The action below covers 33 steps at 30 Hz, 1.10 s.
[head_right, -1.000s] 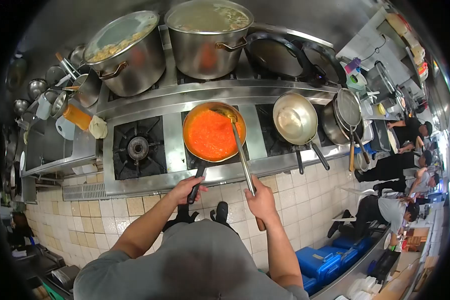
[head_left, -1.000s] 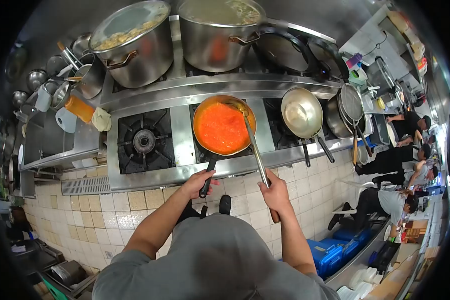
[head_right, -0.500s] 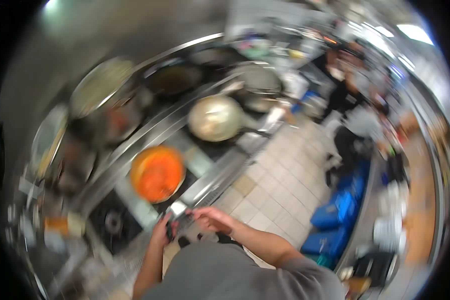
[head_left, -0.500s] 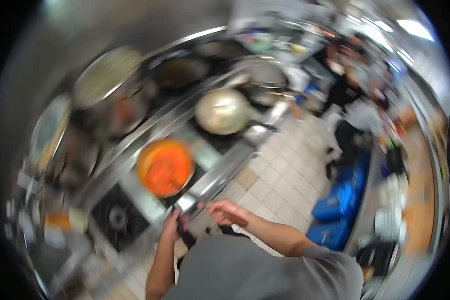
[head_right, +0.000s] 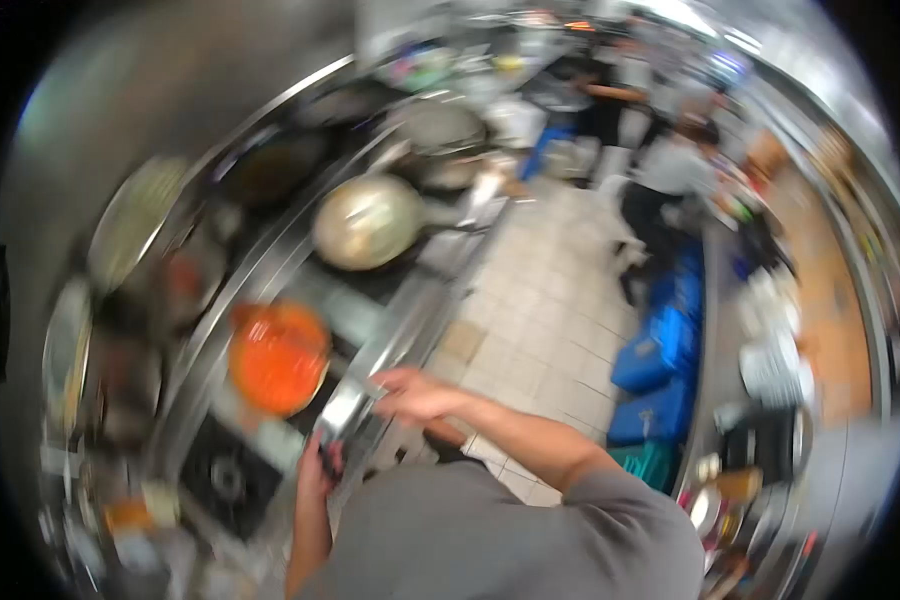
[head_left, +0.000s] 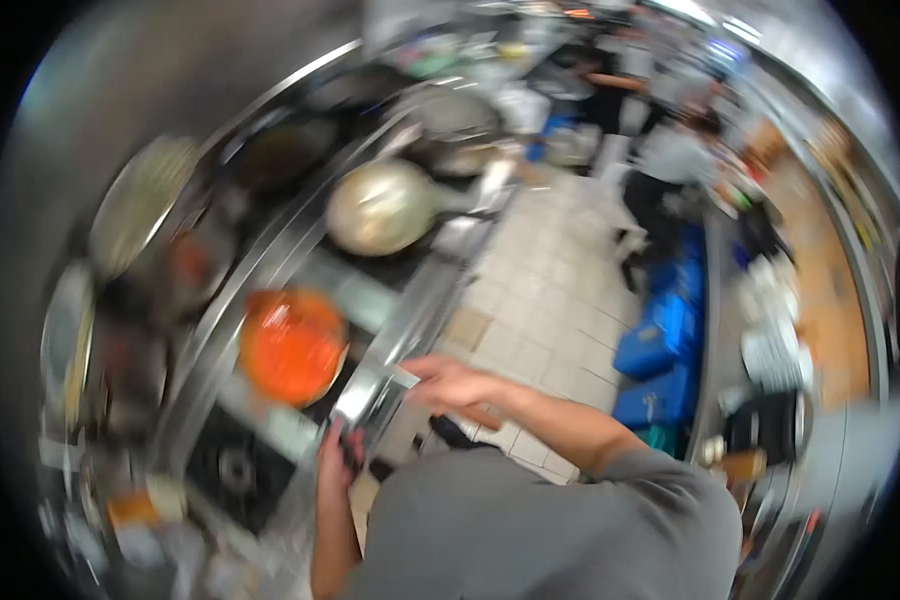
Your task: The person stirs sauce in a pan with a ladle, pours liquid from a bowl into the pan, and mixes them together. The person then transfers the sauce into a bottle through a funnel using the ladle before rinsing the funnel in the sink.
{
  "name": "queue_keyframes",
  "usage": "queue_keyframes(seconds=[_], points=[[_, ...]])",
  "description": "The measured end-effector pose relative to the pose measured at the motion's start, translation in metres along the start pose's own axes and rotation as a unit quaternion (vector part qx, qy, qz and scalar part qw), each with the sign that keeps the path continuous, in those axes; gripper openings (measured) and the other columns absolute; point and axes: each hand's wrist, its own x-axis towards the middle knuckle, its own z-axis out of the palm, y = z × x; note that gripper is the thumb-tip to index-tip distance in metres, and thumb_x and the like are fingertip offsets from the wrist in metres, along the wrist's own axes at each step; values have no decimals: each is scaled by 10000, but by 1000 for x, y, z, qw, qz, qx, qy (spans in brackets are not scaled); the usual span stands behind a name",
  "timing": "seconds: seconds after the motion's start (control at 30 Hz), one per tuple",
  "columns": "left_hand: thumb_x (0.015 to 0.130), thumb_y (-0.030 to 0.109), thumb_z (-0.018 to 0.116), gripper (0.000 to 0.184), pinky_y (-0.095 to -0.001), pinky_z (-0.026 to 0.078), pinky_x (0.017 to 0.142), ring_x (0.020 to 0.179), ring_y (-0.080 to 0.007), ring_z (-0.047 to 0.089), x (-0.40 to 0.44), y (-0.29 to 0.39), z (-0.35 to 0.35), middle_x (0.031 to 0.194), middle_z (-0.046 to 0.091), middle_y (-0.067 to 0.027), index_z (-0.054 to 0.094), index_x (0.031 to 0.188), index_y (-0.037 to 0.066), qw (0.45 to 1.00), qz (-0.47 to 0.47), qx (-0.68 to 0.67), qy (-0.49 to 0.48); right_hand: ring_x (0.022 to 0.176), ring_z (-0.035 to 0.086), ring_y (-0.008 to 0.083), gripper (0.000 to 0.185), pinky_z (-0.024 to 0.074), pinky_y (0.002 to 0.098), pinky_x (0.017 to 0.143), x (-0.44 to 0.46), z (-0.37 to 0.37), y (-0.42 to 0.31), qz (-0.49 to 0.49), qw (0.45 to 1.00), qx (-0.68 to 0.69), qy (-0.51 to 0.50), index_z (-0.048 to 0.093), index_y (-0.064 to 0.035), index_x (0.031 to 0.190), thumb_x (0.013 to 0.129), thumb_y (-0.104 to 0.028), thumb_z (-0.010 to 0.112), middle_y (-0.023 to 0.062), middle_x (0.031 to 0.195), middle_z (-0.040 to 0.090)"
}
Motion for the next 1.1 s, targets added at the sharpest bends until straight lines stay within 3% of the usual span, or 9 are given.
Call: queue_keyframes(seconds=[0.4,0.47,0.67,0.7,0.77,0.8,0.9,0.97,1.1], points=[[1065,386,529,369,-311,487,474,524,-153,563,-24,-1,11,863,677,-126,535,1344,145,997,73,23,-27,584,578,115,538,495,269,549,4,10,-49,-16,997,-54,-56,538,-46,1451,922,-5,627,38,746,583],[1065,393,524,363,-313,482,474,523,-164,563,-26,1,10,857,678,-122,538,1336,151,997,67,15,-25,759,686,288,525,560,389,732,23,9,-50,-126,925,-359,-7,576,-26,1387,869,-55,653,176,945,701],[977,316,686,332,-372,485,450,544,-217,609,-17,4,6,848,707,-129,554,1220,132,998,58,2,-17,1069,671,425,501,535,457,933,73,-24,3,-129,894,-427,23,619,29,1289,815,-132,635,301,1175,667],[964,291,700,301,-370,501,469,564,-224,626,-17,5,7,864,717,-132,576,1187,131,999,41,-16,-21,950,698,365,567,541,437,893,70,-32,25,-196,876,-439,37,567,77,1338,842,-168,692,293,1148,687],[1003,316,641,249,-324,423,471,551,-174,527,-14,1,7,801,633,-53,607,1157,122,997,61,-5,-39,786,698,229,504,583,366,641,25,-2,-29,106,962,-249,-33,615,88,1264,871,-217,698,186,988,714],[1033,340,590,271,-309,370,460,543,-145,450,-8,-4,1,737,521,-14,588,1202,128,995,89,9,-37,696,667,176,365,554,331,533,35,11,12,113,990,-90,-8,666,48,1141,883,-209,685,113,896,700],[1051,372,555,267,-308,369,451,528,-131,406,1,-8,1,696,435,8,527,1171,135,995,83,22,-59,514,566,153,147,434,305,432,20,53,-8,211,933,292,-27,605,-13,808,878,-131,657,57,690,616],[1055,333,546,208,-291,348,432,512,-115,398,-14,-10,14,695,432,15,501,1128,143,994,100,45,8,505,546,146,189,428,321,450,26,53,-10,210,908,341,-121,561,-57,752,873,-149,673,39,666,580],[1049,252,550,140,-272,320,406,491,-95,384,-29,-13,32,674,411,25,477,1106,148,987,135,79,41,503,599,184,159,483,356,490,14,51,-5,88,995,23,-41,614,5,808,827,-144,667,76,697,635]])
